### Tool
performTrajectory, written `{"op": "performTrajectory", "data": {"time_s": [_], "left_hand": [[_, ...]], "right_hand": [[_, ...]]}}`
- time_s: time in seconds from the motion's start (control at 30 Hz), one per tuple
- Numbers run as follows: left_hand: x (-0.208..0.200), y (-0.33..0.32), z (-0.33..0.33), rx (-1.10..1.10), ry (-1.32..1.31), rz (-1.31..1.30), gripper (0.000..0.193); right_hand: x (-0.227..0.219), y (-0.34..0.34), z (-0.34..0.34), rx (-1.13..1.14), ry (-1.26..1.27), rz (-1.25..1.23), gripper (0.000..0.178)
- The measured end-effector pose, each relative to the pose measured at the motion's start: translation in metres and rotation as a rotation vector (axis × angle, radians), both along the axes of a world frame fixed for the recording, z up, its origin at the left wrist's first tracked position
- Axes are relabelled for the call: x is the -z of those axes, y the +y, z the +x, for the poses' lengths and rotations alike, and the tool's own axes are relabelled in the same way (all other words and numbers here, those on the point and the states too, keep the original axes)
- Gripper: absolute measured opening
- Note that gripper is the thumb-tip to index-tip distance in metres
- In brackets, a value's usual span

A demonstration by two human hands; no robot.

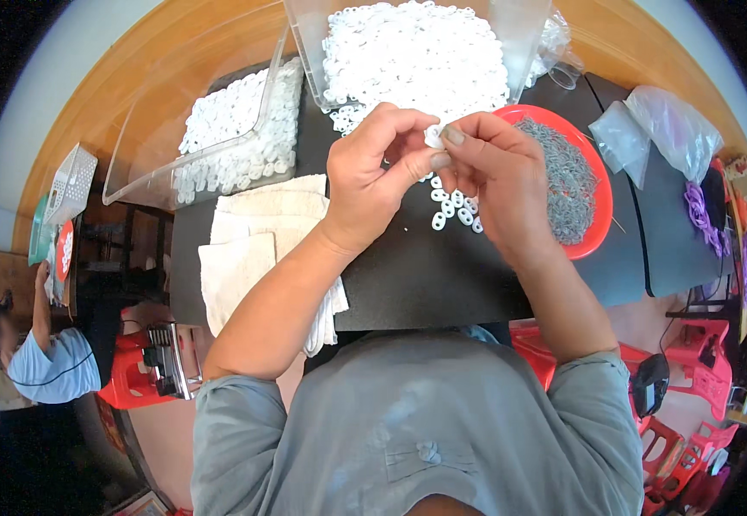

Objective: Manually assembling small white plastic components by inserting grey ring seals.

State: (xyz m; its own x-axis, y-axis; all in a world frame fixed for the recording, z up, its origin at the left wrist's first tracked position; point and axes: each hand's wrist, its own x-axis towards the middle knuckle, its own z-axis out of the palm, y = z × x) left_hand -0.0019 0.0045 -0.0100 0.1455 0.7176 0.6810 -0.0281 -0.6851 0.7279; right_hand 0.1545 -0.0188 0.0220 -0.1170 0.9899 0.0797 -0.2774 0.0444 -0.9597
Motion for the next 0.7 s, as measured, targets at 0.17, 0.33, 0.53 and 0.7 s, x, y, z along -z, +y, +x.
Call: {"op": "performTrajectory", "data": {"time_s": [0.17,0.33,0.53,0.7], "left_hand": [[-0.004,-0.003,-0.001,0.003,0.018,-0.071,0.021],[-0.011,-0.01,-0.001,0.03,-0.006,-0.415,0.011],[-0.015,-0.012,-0.001,0.087,-0.162,-0.575,0.009],[-0.014,-0.012,0.001,0.075,-0.164,-0.581,0.01]], "right_hand": [[0.0,0.005,0.006,-0.013,-0.002,-0.025,0.016],[0.001,0.005,0.005,0.039,-0.04,0.016,0.015],[0.003,0.004,0.001,0.046,-0.103,0.025,0.014],[0.005,0.004,0.001,0.038,-0.167,0.062,0.015]]}}
